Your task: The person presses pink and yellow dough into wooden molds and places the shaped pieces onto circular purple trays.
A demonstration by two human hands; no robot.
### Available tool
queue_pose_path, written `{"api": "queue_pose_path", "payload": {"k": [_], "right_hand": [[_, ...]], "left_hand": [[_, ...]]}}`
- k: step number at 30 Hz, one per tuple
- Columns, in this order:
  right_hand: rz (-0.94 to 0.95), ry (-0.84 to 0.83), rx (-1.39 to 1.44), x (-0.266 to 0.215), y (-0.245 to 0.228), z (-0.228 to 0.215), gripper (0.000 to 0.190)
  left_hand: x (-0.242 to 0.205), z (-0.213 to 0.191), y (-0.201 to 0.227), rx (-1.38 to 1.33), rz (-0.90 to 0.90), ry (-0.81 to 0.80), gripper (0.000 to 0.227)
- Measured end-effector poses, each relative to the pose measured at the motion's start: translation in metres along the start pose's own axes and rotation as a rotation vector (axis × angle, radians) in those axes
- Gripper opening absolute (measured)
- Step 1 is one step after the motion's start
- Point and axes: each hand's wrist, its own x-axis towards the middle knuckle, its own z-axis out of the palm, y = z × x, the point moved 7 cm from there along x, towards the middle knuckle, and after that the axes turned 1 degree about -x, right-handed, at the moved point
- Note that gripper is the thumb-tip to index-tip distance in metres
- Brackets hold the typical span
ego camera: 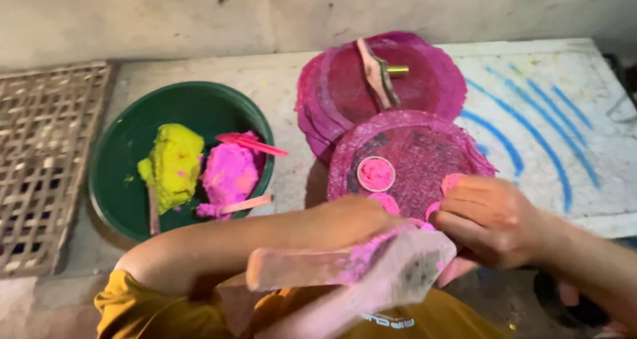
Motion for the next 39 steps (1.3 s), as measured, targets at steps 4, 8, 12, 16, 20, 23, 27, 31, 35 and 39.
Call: {"api": "queue_pose_path", "payload": {"k": [4,8,12,16,20,23,27,31,35,39], "right_hand": [[-0.213,-0.264,0.193,0.027,-0.005,0.023,0.056],[0.103,-0.466,0.665,0.000,-0.008,0.067,0.053],[0.177,-0.516,0.901,-0.015,-0.019,0.091,0.054],[0.307,-0.511,1.096,-0.023,-0.016,0.094,0.058],[0.235,-0.230,0.623,-0.043,0.009,0.067,0.049],[0.143,-0.036,-0.278,-0.061,0.034,0.055,0.034],[-0.032,0.067,-0.594,-0.058,0.055,0.066,0.010],[-0.074,0.105,-0.660,-0.031,0.056,0.064,0.013],[0.160,0.178,-0.570,-0.010,0.051,0.047,0.027],[0.145,0.399,-0.455,-0.006,0.014,0.029,0.028]], "left_hand": [[-0.024,-0.012,0.030,-0.024,0.083,-0.022,0.037],[-0.076,-0.004,0.044,0.238,-0.144,-0.104,0.035],[-0.094,-0.002,0.037,0.234,-0.198,-0.076,0.041],[-0.115,-0.004,0.005,0.198,-0.291,0.032,0.037],[-0.179,-0.007,-0.059,0.043,-0.522,0.040,0.028],[-0.218,-0.025,-0.110,-0.719,-0.512,0.379,0.035],[-0.180,0.014,-0.119,-1.324,-0.211,0.224,0.047],[-0.120,0.048,-0.104,-1.447,-0.158,0.126,0.046],[-0.108,0.051,-0.104,-1.286,-0.391,0.381,0.039],[-0.112,0.047,-0.101,-1.123,-0.393,0.446,0.047]]}}
